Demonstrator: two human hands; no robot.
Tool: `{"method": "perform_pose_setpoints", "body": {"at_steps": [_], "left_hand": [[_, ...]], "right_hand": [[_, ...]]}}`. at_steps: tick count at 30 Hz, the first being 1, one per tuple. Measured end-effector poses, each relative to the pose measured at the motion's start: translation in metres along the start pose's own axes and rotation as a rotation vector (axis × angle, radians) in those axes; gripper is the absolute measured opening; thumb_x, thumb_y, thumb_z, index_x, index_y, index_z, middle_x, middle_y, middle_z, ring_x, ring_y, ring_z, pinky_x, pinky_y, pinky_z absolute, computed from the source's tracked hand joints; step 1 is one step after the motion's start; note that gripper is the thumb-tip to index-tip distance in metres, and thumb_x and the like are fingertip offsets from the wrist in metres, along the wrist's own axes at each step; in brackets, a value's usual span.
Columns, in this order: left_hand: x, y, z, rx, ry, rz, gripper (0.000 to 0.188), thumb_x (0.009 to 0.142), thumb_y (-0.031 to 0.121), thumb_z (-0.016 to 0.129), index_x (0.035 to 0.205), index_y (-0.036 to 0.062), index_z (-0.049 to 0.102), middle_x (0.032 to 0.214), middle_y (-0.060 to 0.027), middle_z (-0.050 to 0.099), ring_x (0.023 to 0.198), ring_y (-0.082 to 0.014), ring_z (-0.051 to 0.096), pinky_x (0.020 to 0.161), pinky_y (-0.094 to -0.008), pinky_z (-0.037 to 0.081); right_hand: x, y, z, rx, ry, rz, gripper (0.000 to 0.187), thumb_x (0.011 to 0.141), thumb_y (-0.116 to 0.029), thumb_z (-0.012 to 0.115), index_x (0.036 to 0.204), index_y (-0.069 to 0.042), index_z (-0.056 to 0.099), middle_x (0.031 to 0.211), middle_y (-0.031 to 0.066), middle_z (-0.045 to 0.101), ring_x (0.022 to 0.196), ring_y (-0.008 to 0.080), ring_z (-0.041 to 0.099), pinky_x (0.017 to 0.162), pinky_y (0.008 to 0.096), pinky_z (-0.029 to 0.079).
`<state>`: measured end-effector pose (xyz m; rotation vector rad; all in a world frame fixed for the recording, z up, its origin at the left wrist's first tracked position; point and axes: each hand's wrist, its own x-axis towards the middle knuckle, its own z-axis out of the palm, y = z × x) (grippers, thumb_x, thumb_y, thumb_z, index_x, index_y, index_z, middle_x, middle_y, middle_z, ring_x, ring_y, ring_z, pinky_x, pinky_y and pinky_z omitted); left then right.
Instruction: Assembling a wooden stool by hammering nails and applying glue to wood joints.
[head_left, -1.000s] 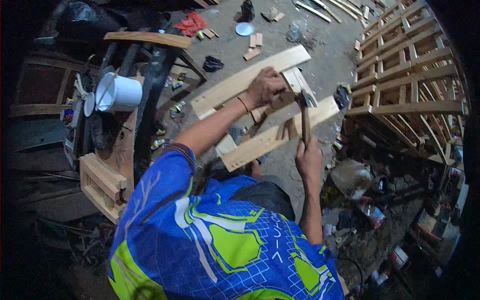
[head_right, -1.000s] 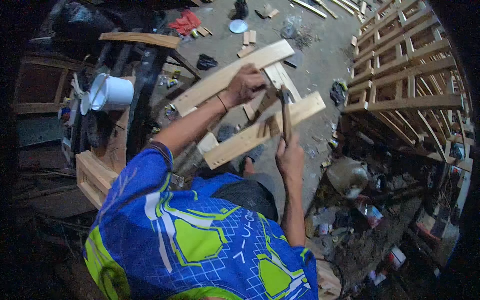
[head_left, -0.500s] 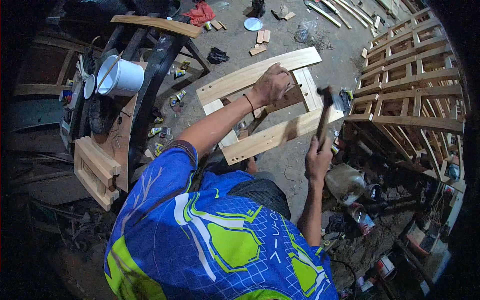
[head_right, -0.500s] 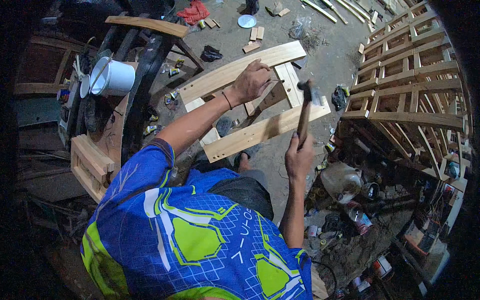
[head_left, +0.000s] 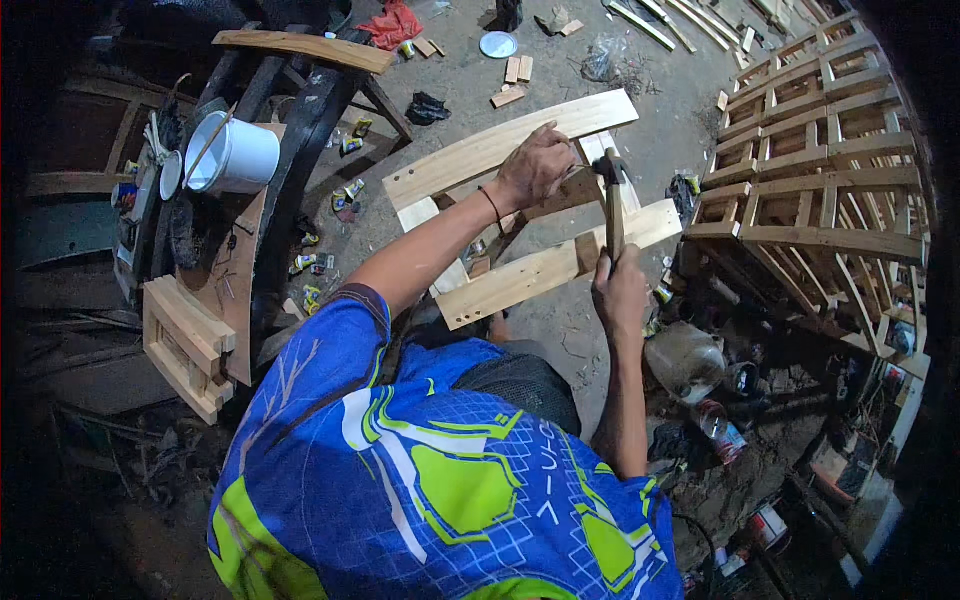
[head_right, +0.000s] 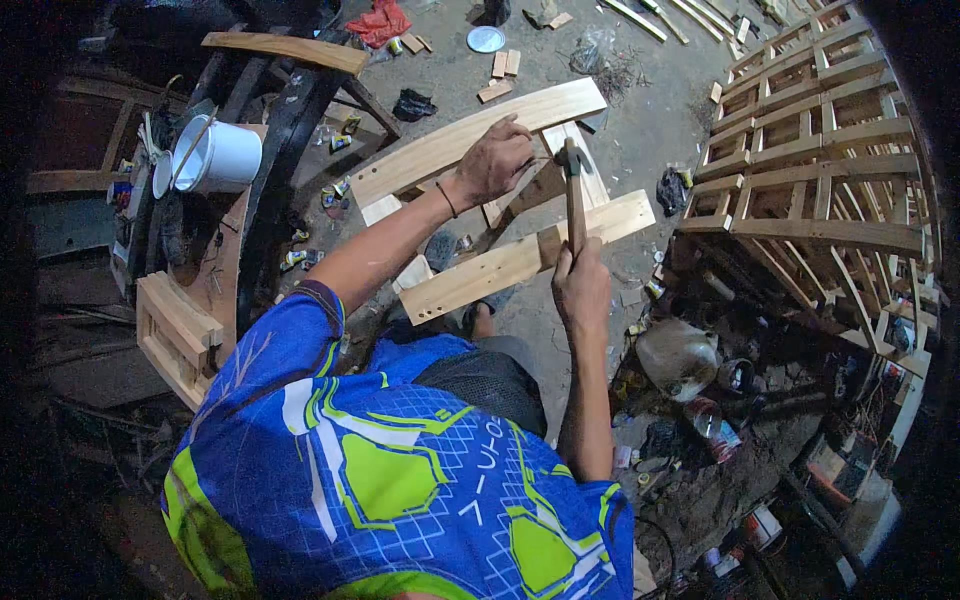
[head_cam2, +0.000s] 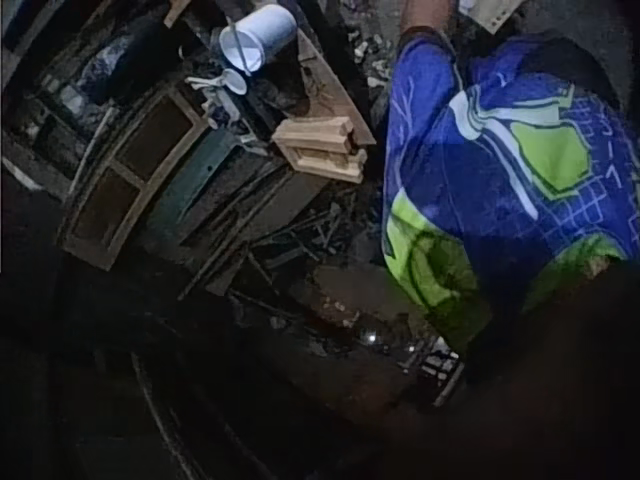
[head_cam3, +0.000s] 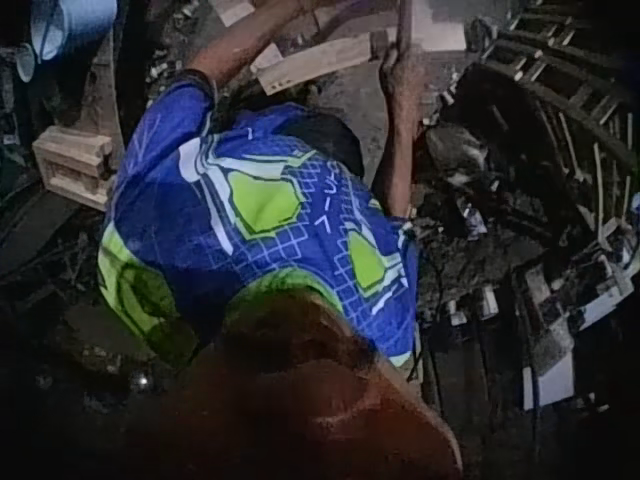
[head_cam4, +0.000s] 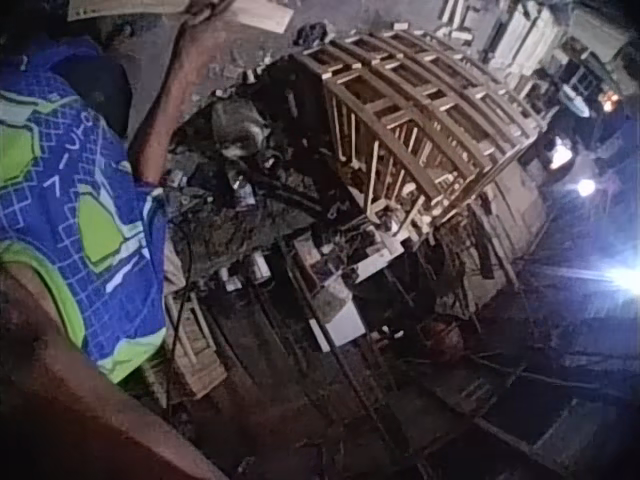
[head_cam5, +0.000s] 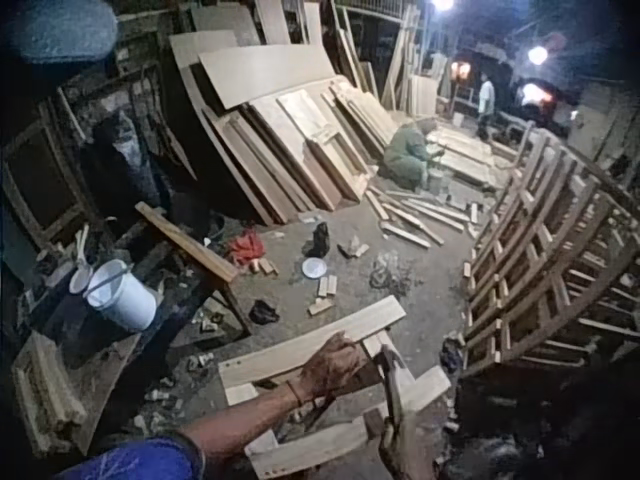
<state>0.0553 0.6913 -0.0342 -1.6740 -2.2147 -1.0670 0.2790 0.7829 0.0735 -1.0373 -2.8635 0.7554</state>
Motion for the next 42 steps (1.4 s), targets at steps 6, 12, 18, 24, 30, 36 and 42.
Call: {"method": "perform_pose_setpoints", "body": {"at_steps": [6, 12, 18, 24, 30, 36, 42], "left_hand": [[0.006, 0.008, -0.007, -0.135, 0.083, -0.131, 0.017, 0.082, 0.011, 0.071, 0.079, 0.0013, 0.058, 0.080, -0.0147, 0.061, 0.091, -0.0338, 0.061, 0.096, -0.0456, 0.049], [-0.038, 0.028, -0.070, 0.023, 0.352, -0.367, 0.012, 0.080, 0.012, 0.073, 0.083, 0.0026, 0.067, 0.085, -0.0130, 0.064, 0.087, -0.0330, 0.059, 0.080, -0.0421, 0.047], [-0.136, 0.036, -0.138, 0.359, 0.392, -0.786, 0.005, 0.082, 0.009, 0.068, 0.086, 0.0066, 0.067, 0.089, -0.0115, 0.060, 0.091, -0.0332, 0.057, 0.079, -0.0433, 0.047], [-0.157, 0.029, -0.132, 0.409, 0.455, -0.753, 0.010, 0.087, 0.012, 0.064, 0.090, 0.0027, 0.061, 0.089, -0.0144, 0.054, 0.088, -0.0350, 0.053, 0.078, -0.0452, 0.044], [-0.168, 0.030, -0.137, 0.411, 0.436, -0.693, 0.008, 0.087, 0.010, 0.061, 0.090, 0.0026, 0.058, 0.091, -0.0140, 0.052, 0.091, -0.0353, 0.053, 0.079, -0.0448, 0.046], [-0.167, 0.032, -0.136, 0.414, 0.448, -0.768, 0.013, 0.080, 0.008, 0.067, 0.089, 0.0027, 0.059, 0.092, -0.0121, 0.054, 0.092, -0.0336, 0.055, 0.076, -0.0432, 0.049], [-0.167, 0.028, -0.136, 0.358, 0.497, -0.761, 0.011, 0.082, 0.011, 0.068, 0.085, 0.0030, 0.060, 0.089, -0.0121, 0.056, 0.090, -0.0332, 0.057, 0.075, -0.0433, 0.049]], "right_hand": [[-0.022, 0.032, 0.026, 0.333, 0.228, 0.134, 0.022, 0.097, -0.022, 0.056, 0.103, -0.002, 0.053, 0.077, 0.0248, 0.062, 0.074, 0.0440, 0.064, 0.065, 0.0496, 0.047], [-0.029, 0.032, 0.025, 0.399, 0.120, 0.095, 0.023, 0.098, -0.025, 0.057, 0.102, -0.002, 0.054, 0.072, 0.0190, 0.058, 0.066, 0.0334, 0.062, 0.061, 0.0430, 0.046], [-0.049, 0.014, 0.046, 0.401, -0.060, -0.181, 0.016, 0.095, -0.016, 0.059, 0.102, -0.001, 0.057, 0.073, 0.0245, 0.062, 0.069, 0.0455, 0.063, 0.060, 0.0478, 0.047], [-0.032, -0.035, 0.072, 0.240, -0.215, -0.363, 0.019, 0.092, -0.014, 0.060, 0.101, -0.001, 0.051, 0.077, 0.0296, 0.062, 0.075, 0.0506, 0.062, 0.061, 0.0549, 0.046], [-0.014, -0.102, 0.083, 0.291, -0.172, -0.603, 0.017, 0.093, -0.012, 0.059, 0.100, -0.002, 0.048, 0.075, 0.0290, 0.061, 0.072, 0.0505, 0.060, 0.059, 0.0549, 0.045], [0.007, -0.102, 0.106, 0.218, -0.266, -0.589, 0.020, 0.094, -0.015, 0.059, 0.098, -0.001, 0.046, 0.076, 0.0297, 0.062, 0.075, 0.0508, 0.062, 0.060, 0.0562, 0.047], [0.008, -0.111, 0.042, 0.276, -0.002, -0.702, 0.022, 0.095, -0.014, 0.059, 0.109, -0.001, 0.049, 0.081, 0.0279, 0.064, 0.073, 0.0429, 0.067, 0.057, 0.0487, 0.049]]}}
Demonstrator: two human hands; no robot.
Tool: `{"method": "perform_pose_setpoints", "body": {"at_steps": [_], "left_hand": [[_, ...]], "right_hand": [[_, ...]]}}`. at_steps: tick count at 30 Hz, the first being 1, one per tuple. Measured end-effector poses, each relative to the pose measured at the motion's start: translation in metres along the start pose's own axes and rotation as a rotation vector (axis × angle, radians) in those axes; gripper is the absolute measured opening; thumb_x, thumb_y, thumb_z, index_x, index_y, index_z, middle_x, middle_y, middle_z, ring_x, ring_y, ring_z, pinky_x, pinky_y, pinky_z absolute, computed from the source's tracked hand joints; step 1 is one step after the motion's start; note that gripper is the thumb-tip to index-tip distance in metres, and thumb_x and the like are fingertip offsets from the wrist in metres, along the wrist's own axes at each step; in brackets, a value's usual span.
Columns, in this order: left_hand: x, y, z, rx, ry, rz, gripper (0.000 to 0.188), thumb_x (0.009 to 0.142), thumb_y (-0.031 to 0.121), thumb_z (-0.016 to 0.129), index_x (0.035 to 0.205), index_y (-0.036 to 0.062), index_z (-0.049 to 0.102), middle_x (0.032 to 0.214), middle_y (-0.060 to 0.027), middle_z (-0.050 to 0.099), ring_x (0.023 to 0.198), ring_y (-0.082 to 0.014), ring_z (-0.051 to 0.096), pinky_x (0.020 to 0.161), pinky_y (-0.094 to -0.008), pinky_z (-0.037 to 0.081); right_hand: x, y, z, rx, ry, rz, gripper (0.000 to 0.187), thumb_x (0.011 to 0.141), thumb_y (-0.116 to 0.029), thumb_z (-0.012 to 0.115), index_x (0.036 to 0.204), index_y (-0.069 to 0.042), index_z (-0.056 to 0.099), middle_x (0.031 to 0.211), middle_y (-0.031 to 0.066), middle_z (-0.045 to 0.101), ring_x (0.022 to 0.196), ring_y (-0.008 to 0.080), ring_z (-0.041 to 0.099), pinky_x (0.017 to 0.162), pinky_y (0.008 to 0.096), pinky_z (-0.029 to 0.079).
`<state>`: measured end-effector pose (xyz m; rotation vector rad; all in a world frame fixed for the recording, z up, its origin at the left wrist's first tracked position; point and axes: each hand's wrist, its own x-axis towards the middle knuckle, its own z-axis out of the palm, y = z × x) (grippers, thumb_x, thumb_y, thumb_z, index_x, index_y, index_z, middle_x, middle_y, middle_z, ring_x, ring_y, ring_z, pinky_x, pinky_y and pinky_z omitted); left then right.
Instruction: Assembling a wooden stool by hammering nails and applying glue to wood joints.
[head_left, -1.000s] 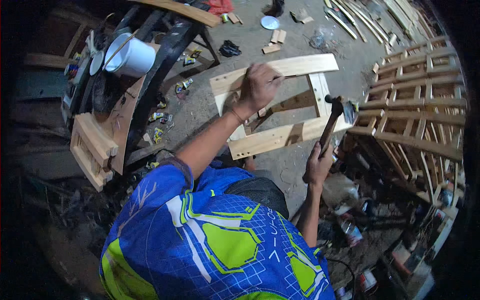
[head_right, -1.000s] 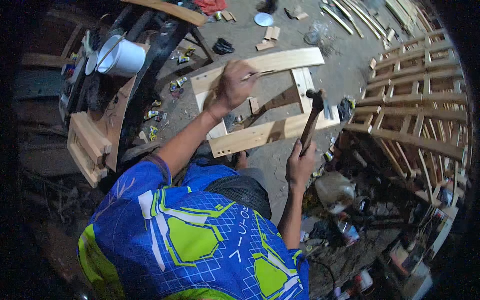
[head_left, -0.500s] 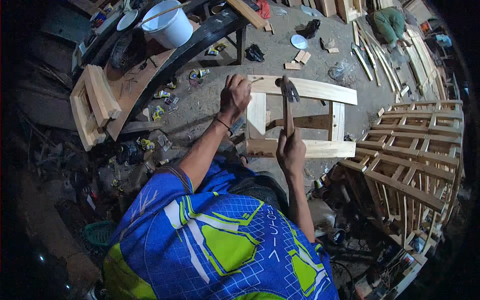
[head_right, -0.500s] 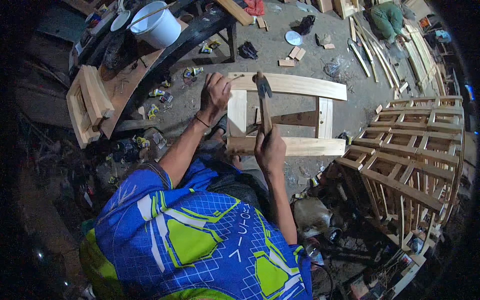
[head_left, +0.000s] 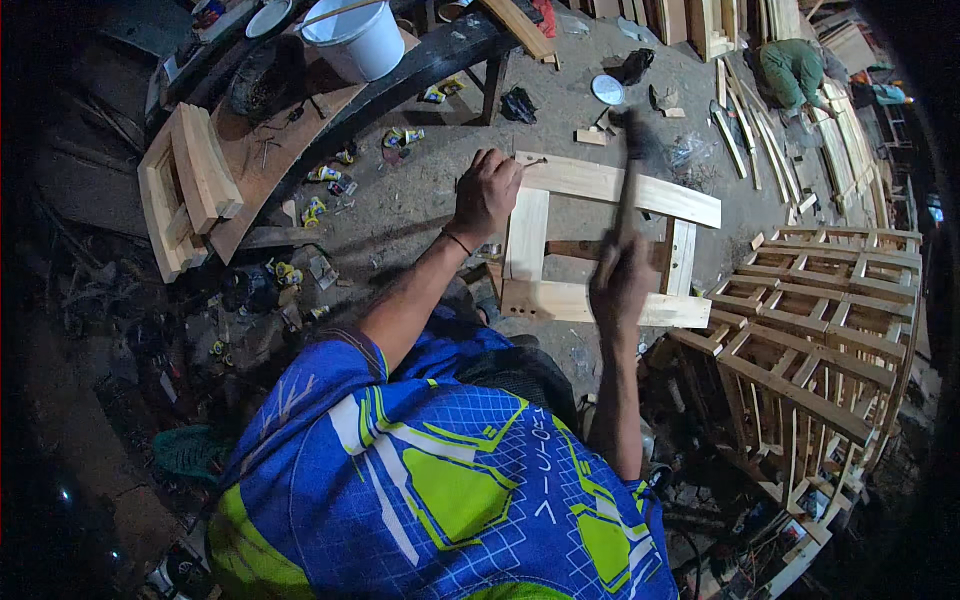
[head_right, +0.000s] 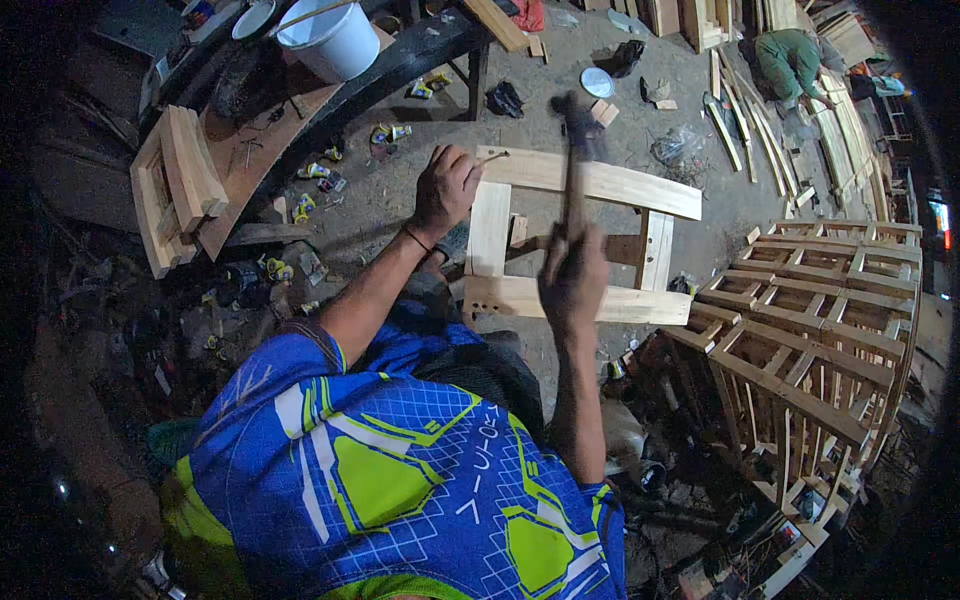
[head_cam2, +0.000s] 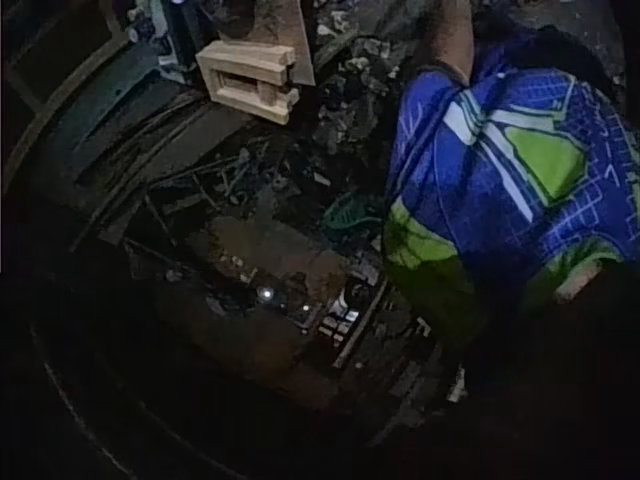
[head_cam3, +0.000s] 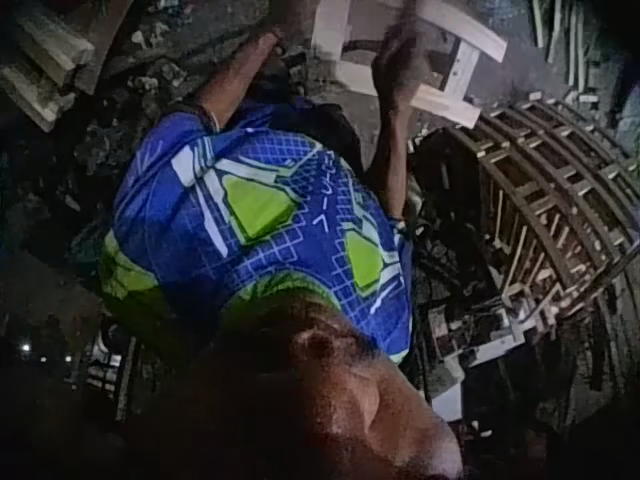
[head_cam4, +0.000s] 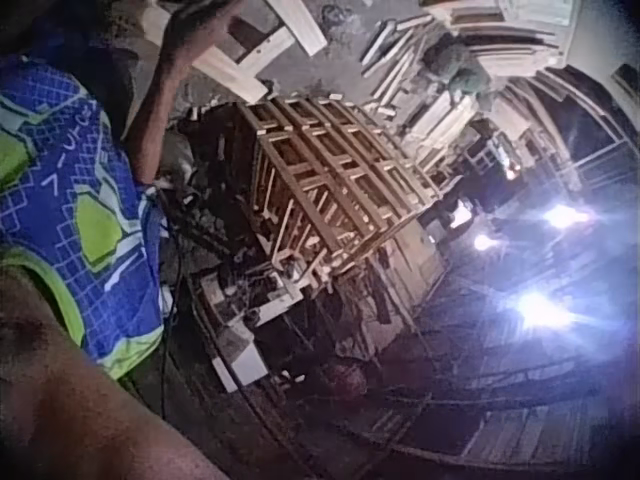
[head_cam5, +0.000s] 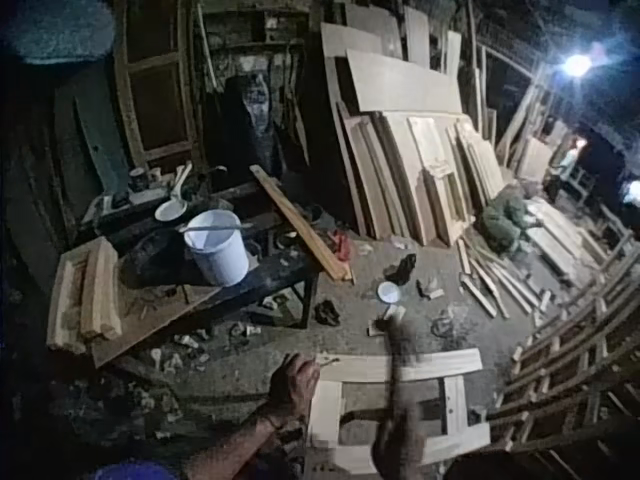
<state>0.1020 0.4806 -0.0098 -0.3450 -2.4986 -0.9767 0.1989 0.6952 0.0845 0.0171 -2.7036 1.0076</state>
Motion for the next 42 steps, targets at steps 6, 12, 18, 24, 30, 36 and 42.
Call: {"method": "perform_pose_setpoints", "body": {"at_steps": [6, 12, 18, 24, 30, 36, 42], "left_hand": [[0.001, -0.001, -0.002, 0.017, -0.007, 0.018, 0.010, 0.083, 0.011, 0.067, 0.083, 0.0025, 0.061, 0.089, -0.0129, 0.057, 0.090, -0.0337, 0.058, 0.075, -0.0427, 0.050], [0.003, -0.001, -0.006, 0.033, -0.051, 0.042, 0.009, 0.082, 0.009, 0.067, 0.084, 0.0025, 0.061, 0.090, -0.0127, 0.057, 0.091, -0.0339, 0.058, 0.075, -0.0433, 0.050], [0.008, -0.002, 0.001, 0.020, -0.027, 0.017, 0.009, 0.087, 0.011, 0.064, 0.086, 0.0027, 0.061, 0.087, -0.0127, 0.059, 0.089, -0.0335, 0.057, 0.077, -0.0417, 0.049], [0.007, -0.002, -0.001, -0.006, -0.022, 0.010, 0.009, 0.086, 0.010, 0.064, 0.088, 0.0023, 0.061, 0.090, -0.0137, 0.059, 0.090, -0.0341, 0.057, 0.079, -0.0427, 0.048], [0.007, -0.007, -0.007, -0.008, -0.086, 0.026, 0.009, 0.085, 0.010, 0.063, 0.089, 0.0020, 0.062, 0.091, -0.0144, 0.058, 0.091, -0.0345, 0.056, 0.080, -0.0435, 0.048], [0.009, -0.003, -0.011, -0.034, -0.110, 0.034, 0.009, 0.085, 0.010, 0.064, 0.088, 0.0023, 0.061, 0.091, -0.0149, 0.058, 0.091, -0.0356, 0.055, 0.079, -0.0434, 0.048], [0.015, -0.009, -0.014, -0.010, -0.170, 0.052, 0.013, 0.086, 0.015, 0.062, 0.090, 0.0032, 0.060, 0.091, -0.0137, 0.057, 0.093, -0.0361, 0.055, 0.078, -0.0451, 0.049]], "right_hand": [[0.031, -0.087, -0.132, 0.637, -0.059, 0.514, 0.027, 0.090, -0.015, 0.065, 0.114, -0.003, 0.061, 0.097, 0.0086, 0.067, 0.090, 0.0194, 0.065, 0.074, 0.0350, 0.053], [0.000, -0.006, 0.028, -0.022, -0.374, 0.287, 0.018, 0.093, -0.013, 0.058, 0.094, 0.001, 0.047, 0.080, 0.0337, 0.059, 0.077, 0.0551, 0.057, 0.062, 0.0553, 0.046], [-0.021, 0.035, 0.017, 0.037, -0.057, 0.238, 0.014, 0.095, -0.011, 0.055, 0.099, -0.001, 0.047, 0.076, 0.0277, 0.061, 0.074, 0.0493, 0.061, 0.061, 0.0516, 0.047], [0.007, -0.035, -0.054, 0.756, 0.383, 0.196, 0.023, 0.095, -0.021, 0.055, 0.103, 0.000, 0.054, 0.082, 0.0112, 0.060, 0.064, 0.0234, 0.056, 0.053, 0.0355, 0.046], [0.015, -0.048, -0.101, 1.322, 0.404, -0.630, 0.043, 0.092, -0.041, 0.063, 0.106, -0.001, 0.057, 0.092, 0.0147, 0.063, 0.080, 0.0271, 0.062, 0.069, 0.0393, 0.055], [-0.010, -0.002, 0.030, -0.080, -0.137, 0.090, 0.019, 0.095, -0.014, 0.055, 0.104, 0.000, 0.048, 0.083, 0.0272, 0.062, 0.084, 0.0464, 0.062, 0.072, 0.0520, 0.047], [-0.014, 0.009, 0.037, -0.030, -0.193, 0.254, 0.018, 0.094, -0.013, 0.055, 0.104, -0.004, 0.043, 0.073, 0.0276, 0.061, 0.074, 0.0534, 0.059, 0.059, 0.0584, 0.044]]}}
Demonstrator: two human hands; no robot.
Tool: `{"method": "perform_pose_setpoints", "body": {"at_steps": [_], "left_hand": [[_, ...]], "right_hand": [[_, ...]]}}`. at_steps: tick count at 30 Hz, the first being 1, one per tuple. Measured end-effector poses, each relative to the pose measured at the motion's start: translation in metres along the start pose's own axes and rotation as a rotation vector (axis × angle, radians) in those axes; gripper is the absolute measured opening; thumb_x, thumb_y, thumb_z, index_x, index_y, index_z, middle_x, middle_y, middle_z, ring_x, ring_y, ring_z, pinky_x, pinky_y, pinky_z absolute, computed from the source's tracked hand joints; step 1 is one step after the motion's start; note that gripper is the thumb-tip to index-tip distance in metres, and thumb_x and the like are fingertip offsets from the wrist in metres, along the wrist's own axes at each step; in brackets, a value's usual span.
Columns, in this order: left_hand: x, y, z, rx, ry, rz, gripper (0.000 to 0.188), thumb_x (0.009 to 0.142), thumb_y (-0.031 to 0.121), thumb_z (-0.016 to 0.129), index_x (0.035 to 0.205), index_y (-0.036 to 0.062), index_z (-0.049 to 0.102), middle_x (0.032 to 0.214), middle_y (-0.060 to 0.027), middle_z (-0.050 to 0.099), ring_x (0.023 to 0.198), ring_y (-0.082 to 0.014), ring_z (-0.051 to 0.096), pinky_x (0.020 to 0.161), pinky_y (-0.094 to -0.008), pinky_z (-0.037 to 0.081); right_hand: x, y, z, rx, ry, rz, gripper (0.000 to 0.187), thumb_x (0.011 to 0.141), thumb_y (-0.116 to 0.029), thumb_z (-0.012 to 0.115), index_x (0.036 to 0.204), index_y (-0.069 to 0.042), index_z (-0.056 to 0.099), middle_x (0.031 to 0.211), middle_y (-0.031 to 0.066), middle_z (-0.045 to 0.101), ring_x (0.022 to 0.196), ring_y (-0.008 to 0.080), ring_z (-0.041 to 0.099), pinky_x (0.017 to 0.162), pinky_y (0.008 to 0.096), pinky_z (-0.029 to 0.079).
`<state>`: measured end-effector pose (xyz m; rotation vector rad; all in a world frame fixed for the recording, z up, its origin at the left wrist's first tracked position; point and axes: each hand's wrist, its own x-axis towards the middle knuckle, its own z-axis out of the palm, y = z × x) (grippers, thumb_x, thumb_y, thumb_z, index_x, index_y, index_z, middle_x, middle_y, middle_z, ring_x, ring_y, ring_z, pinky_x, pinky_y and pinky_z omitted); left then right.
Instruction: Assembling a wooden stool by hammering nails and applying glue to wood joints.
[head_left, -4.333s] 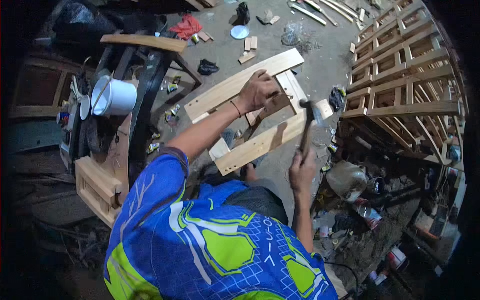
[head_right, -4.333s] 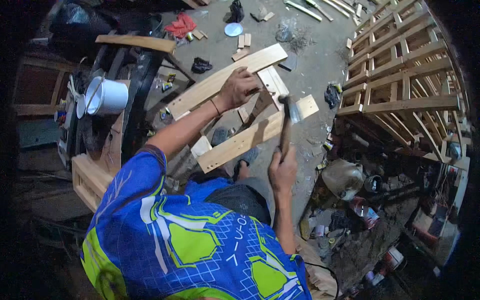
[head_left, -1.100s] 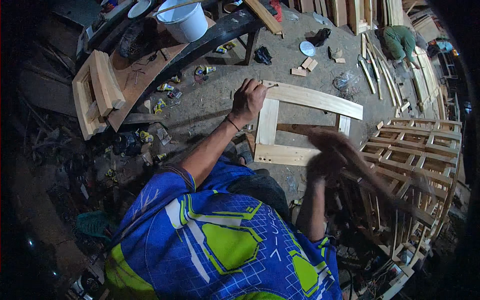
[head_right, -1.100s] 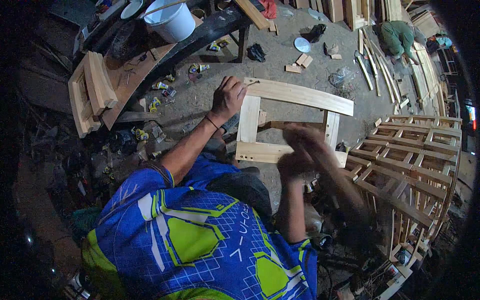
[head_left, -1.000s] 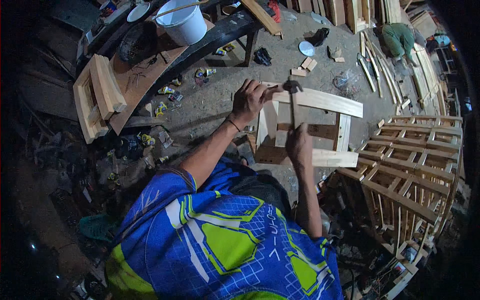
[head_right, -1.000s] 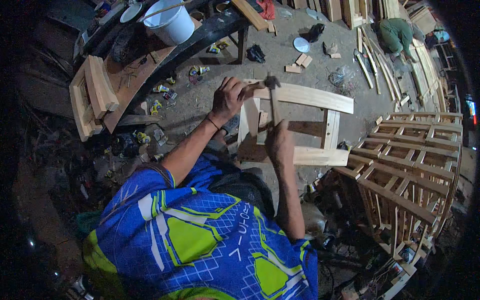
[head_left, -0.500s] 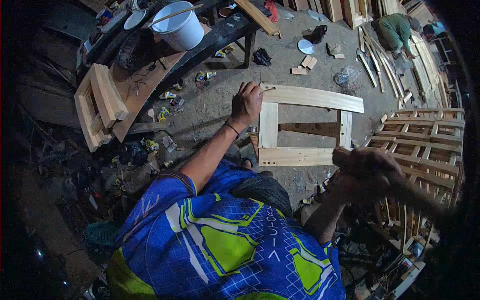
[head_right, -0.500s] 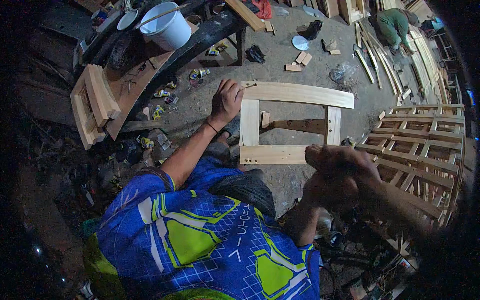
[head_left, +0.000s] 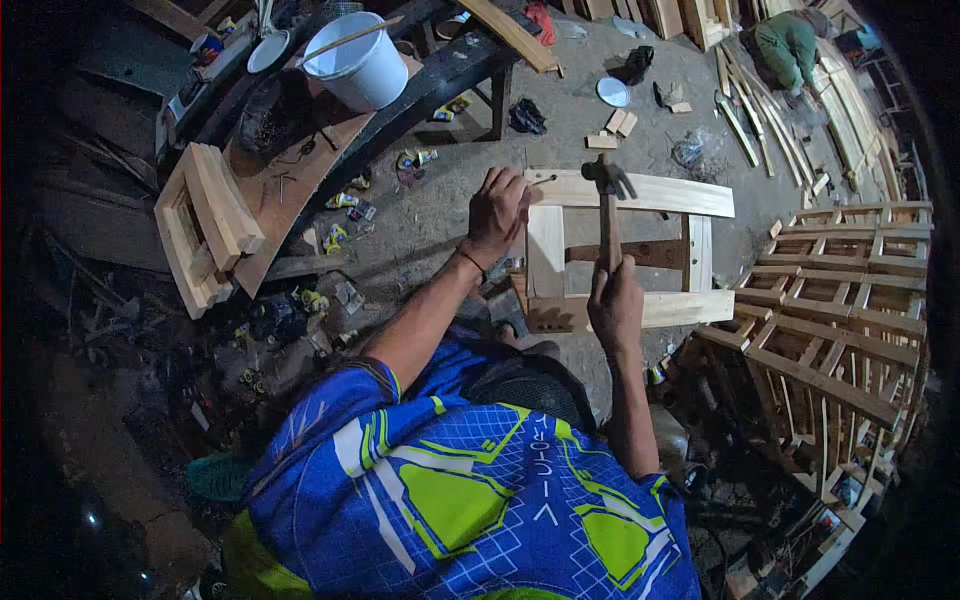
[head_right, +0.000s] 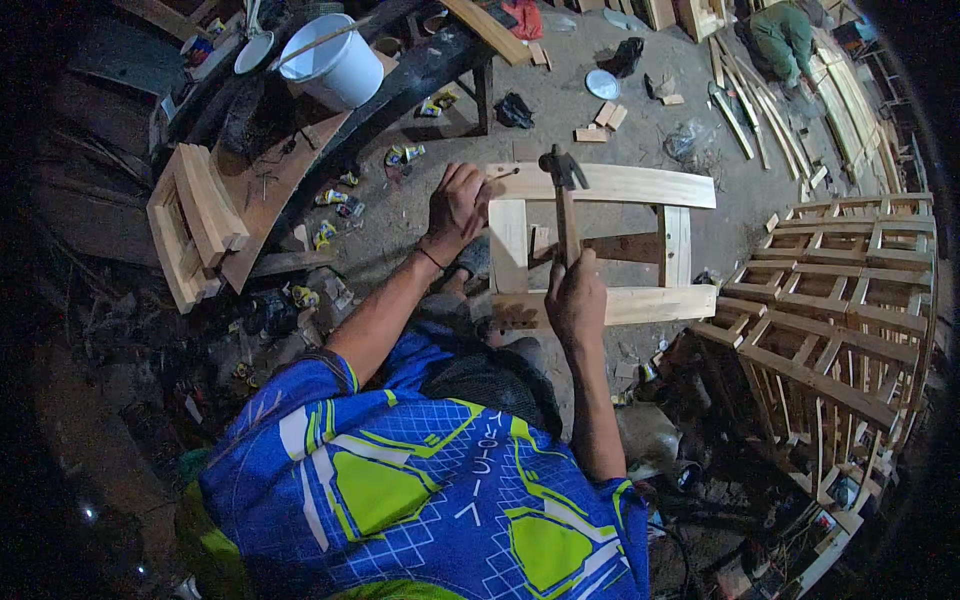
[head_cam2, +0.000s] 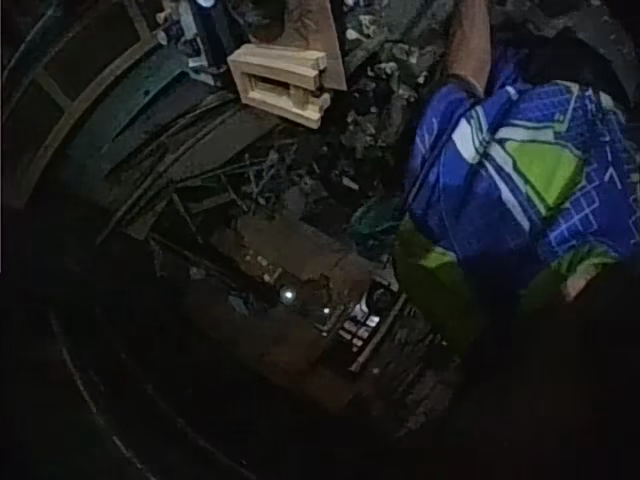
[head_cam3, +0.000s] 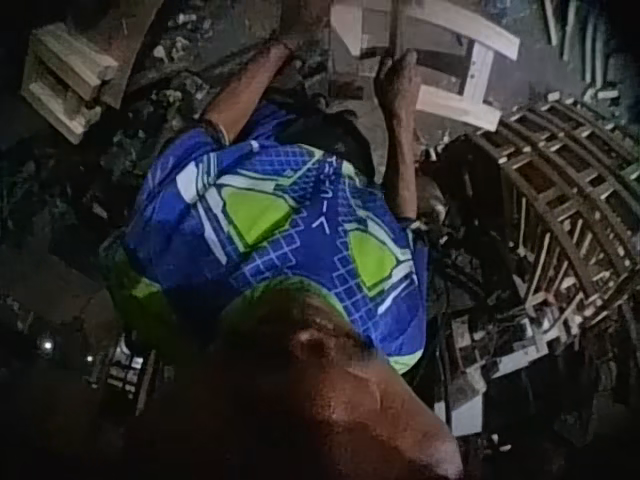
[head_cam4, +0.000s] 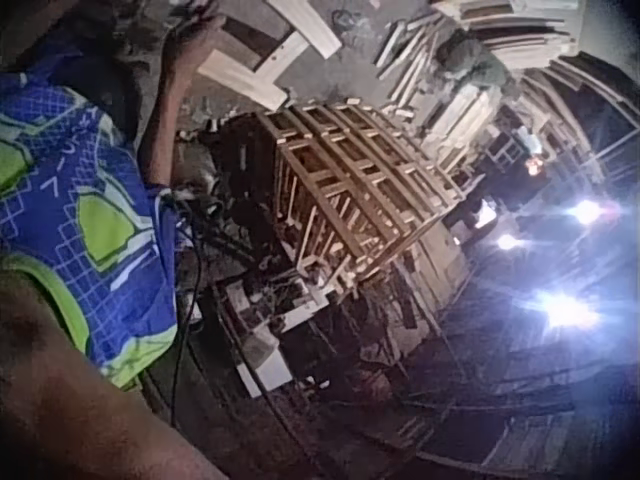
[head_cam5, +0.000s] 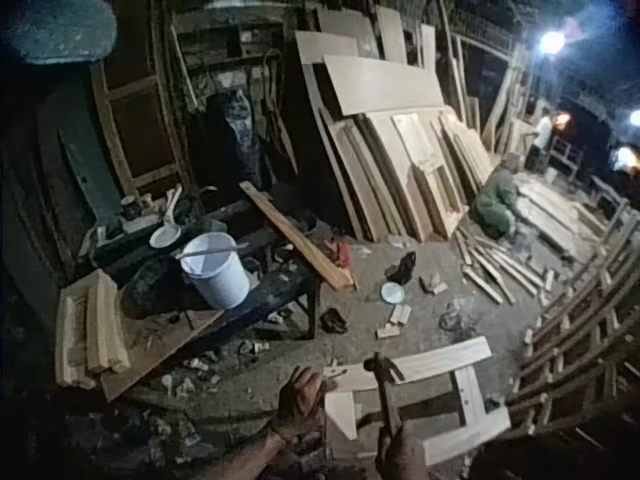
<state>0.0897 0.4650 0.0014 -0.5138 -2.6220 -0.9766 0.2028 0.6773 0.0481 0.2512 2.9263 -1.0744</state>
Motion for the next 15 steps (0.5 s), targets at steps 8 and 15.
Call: {"method": "perform_pose_setpoints", "body": {"at_steps": [8, 15], "left_hand": [[0.000, 0.000, 0.013, 0.060, 0.120, -0.014, 0.010, 0.083, 0.011, 0.066, 0.084, 0.0038, 0.059, 0.088, -0.0118, 0.057, 0.091, -0.0326, 0.056, 0.077, -0.0431, 0.050], [0.002, -0.001, 0.009, 0.068, 0.074, 0.000, 0.009, 0.082, 0.009, 0.065, 0.084, 0.0037, 0.058, 0.089, -0.0123, 0.056, 0.092, -0.0327, 0.056, 0.073, -0.0437, 0.051]], "right_hand": [[-0.008, -0.037, -0.073, 0.557, 0.341, -0.174, 0.021, 0.094, -0.022, 0.057, 0.106, -0.007, 0.049, 0.078, 0.0036, 0.052, 0.064, 0.0221, 0.054, 0.057, 0.0344, 0.041], [0.009, -0.036, -0.043, 0.314, 0.256, -0.236, 0.026, 0.092, -0.028, 0.061, 0.100, -0.004, 0.052, 0.086, 0.0169, 0.064, 0.083, 0.0363, 0.062, 0.064, 0.0473, 0.049]]}}
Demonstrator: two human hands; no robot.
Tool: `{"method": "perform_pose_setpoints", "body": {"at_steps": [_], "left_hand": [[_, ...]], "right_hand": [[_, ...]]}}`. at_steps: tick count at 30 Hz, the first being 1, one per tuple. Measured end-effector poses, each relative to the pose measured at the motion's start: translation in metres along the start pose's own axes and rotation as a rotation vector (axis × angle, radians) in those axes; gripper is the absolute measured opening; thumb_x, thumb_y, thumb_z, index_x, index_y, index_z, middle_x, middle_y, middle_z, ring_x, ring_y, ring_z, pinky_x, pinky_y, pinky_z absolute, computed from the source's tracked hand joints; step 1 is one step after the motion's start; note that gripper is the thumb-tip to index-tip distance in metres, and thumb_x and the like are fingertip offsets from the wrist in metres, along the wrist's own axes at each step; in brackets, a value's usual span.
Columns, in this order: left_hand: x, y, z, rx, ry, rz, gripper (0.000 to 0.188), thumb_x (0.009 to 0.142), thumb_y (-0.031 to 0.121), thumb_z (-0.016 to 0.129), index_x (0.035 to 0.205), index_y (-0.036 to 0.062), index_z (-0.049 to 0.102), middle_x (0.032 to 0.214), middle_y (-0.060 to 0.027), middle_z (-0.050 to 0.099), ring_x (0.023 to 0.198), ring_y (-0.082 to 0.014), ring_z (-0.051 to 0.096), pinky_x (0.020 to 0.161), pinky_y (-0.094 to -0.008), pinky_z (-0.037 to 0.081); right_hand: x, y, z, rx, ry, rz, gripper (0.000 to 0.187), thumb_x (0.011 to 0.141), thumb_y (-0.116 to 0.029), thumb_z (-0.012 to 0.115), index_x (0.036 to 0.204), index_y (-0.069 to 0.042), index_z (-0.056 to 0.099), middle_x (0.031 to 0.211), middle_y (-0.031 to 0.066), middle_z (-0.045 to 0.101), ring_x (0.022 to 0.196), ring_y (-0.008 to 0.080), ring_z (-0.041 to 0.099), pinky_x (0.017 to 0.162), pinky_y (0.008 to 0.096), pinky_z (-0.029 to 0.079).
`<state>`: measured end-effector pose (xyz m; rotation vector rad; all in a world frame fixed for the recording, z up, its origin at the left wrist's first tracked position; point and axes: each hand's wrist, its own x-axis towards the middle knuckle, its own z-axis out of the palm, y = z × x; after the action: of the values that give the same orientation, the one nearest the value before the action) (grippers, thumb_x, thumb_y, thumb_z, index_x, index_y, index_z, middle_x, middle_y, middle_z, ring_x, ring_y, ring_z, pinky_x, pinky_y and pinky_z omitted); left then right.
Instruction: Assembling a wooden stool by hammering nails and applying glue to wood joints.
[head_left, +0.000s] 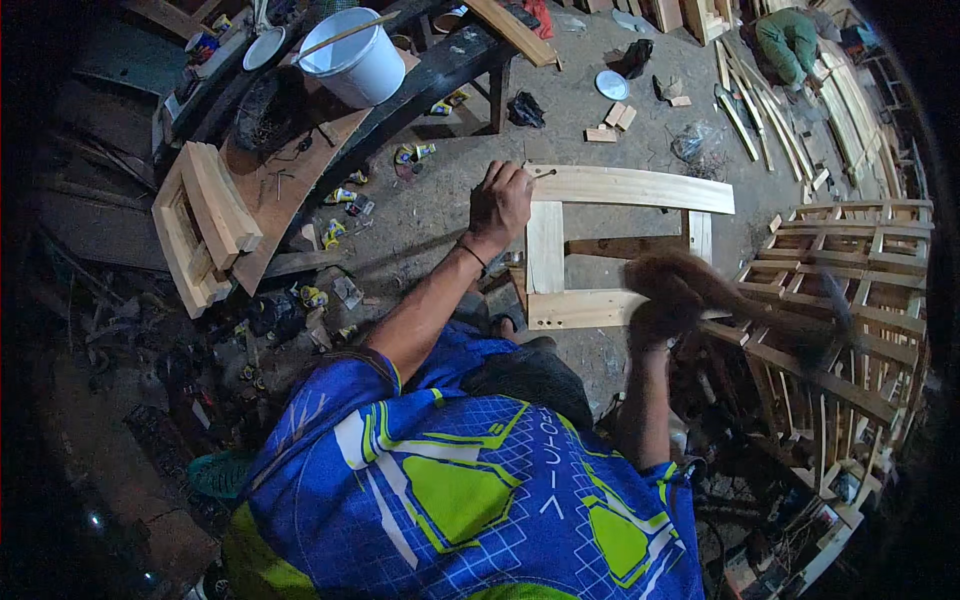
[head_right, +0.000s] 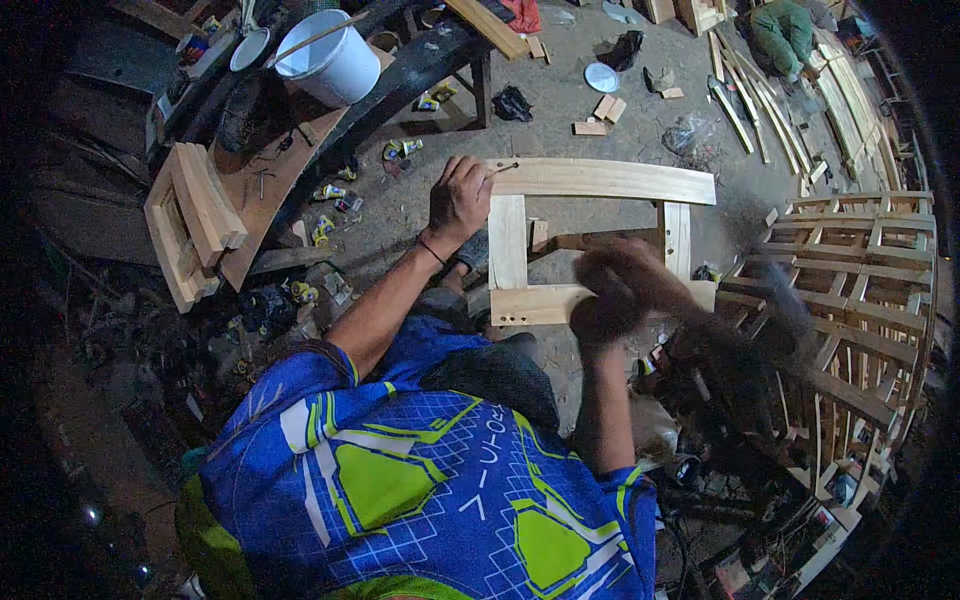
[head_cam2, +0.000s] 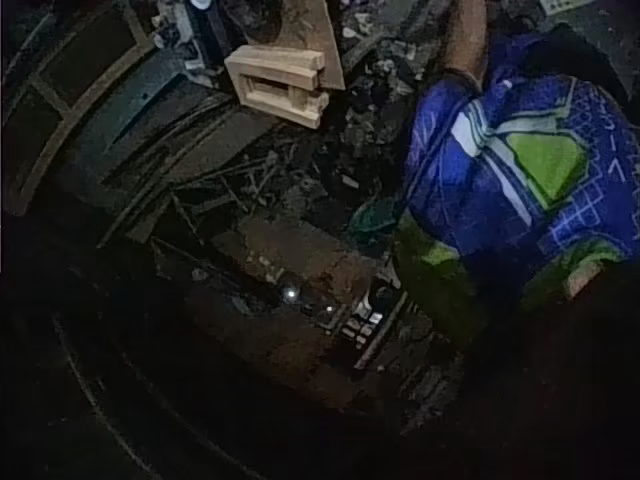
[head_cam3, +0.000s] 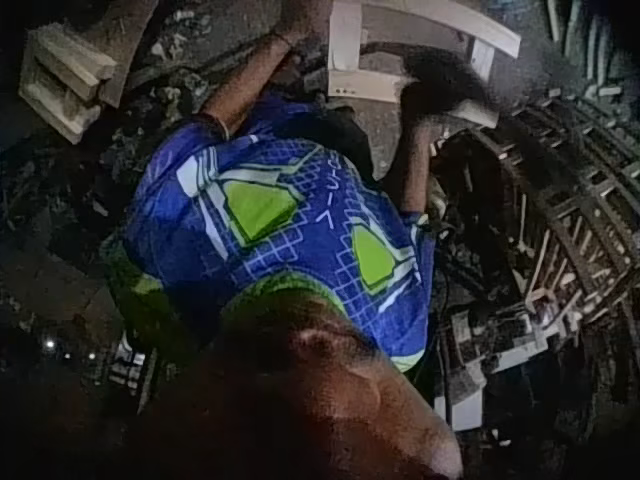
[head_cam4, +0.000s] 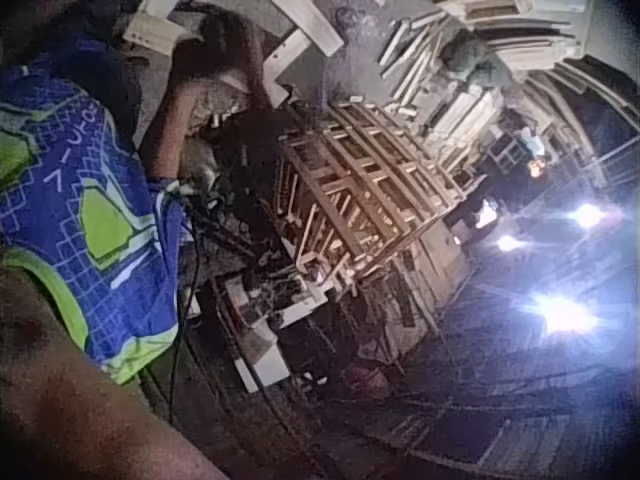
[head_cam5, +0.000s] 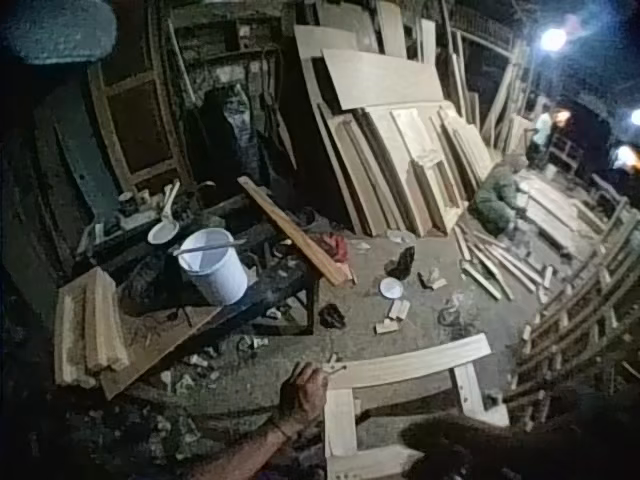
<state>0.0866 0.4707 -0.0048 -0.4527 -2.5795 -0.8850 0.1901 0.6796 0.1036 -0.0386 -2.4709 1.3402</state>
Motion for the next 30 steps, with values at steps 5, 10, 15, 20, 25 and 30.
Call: {"method": "perform_pose_setpoints", "body": {"at_steps": [5, 10, 15, 20, 25, 30], "left_hand": [[-0.002, 0.006, -0.005, -0.033, 0.008, -0.012, 0.010, 0.081, 0.008, 0.066, 0.087, 0.0037, 0.059, 0.091, -0.0131, 0.057, 0.095, -0.0341, 0.056, 0.079, -0.0450, 0.050], [-0.007, -0.001, -0.011, -0.095, 0.074, -0.081, 0.015, 0.085, 0.012, 0.063, 0.084, -0.0002, 0.054, 0.089, -0.0169, 0.055, 0.088, -0.0387, 0.054, 0.077, -0.0471, 0.045], [-0.017, -0.011, -0.016, -0.031, 0.061, -0.131, 0.016, 0.088, 0.015, 0.064, 0.084, 0.0012, 0.055, 0.086, -0.0161, 0.053, 0.087, -0.0381, 0.053, 0.076, -0.0468, 0.044], [-0.014, -0.012, -0.014, -0.010, 0.075, -0.133, 0.018, 0.088, 0.016, 0.064, 0.083, 0.0011, 0.055, 0.087, -0.0155, 0.054, 0.088, -0.0368, 0.053, 0.076, -0.0460, 0.045], [-0.010, -0.010, -0.018, -0.035, 0.037, -0.117, 0.016, 0.087, 0.014, 0.064, 0.084, 0.0008, 0.055, 0.087, -0.0156, 0.054, 0.089, -0.0368, 0.054, 0.079, -0.0456, 0.045], [-0.010, -0.009, -0.020, -0.006, 0.041, -0.075, 0.014, 0.087, 0.012, 0.062, 0.084, 0.0003, 0.056, 0.087, -0.0160, 0.054, 0.090, -0.0371, 0.054, 0.079, -0.0457, 0.045]], "right_hand": [[-0.013, 0.041, 0.035, -0.477, -0.332, 0.279, 0.021, 0.096, -0.018, 0.056, 0.096, 0.001, 0.047, 0.072, 0.0290, 0.058, 0.070, 0.0541, 0.056, 0.059, 0.0553, 0.046], [-0.038, 0.060, 0.037, -0.334, -0.347, 0.257, 0.022, 0.097, -0.017, 0.056, 0.095, 0.000, 0.041, 0.072, 0.0300, 0.058, 0.070, 0.0519, 0.057, 0.057, 0.0545, 0.042], [-0.036, 0.062, 0.042, -0.305, -0.354, 0.374, 0.022, 0.097, -0.018, 0.056, 0.095, -0.001, 0.041, 0.072, 0.0305, 0.058, 0.073, 0.0523, 0.058, 0.058, 0.0556, 0.042], [-0.035, 0.063, 0.039, -0.370, -0.361, 0.312, 0.025, 0.096, -0.020, 0.058, 0.096, 0.000, 0.044, 0.073, 0.0309, 0.061, 0.072, 0.0506, 0.061, 0.059, 0.0559, 0.046], [-0.036, 0.061, 0.041, -0.353, -0.339, 0.326, 0.024, 0.095, -0.018, 0.059, 0.095, 0.000, 0.043, 0.070, 0.0292, 0.060, 0.071, 0.0496, 0.061, 0.058, 0.0559, 0.046], [-0.028, 0.029, 0.025, -0.175, -0.318, 0.300, 0.021, 0.094, -0.014, 0.058, 0.107, -0.001, 0.047, 0.070, 0.0282, 0.058, 0.068, 0.0486, 0.060, 0.056, 0.0533, 0.044]]}}
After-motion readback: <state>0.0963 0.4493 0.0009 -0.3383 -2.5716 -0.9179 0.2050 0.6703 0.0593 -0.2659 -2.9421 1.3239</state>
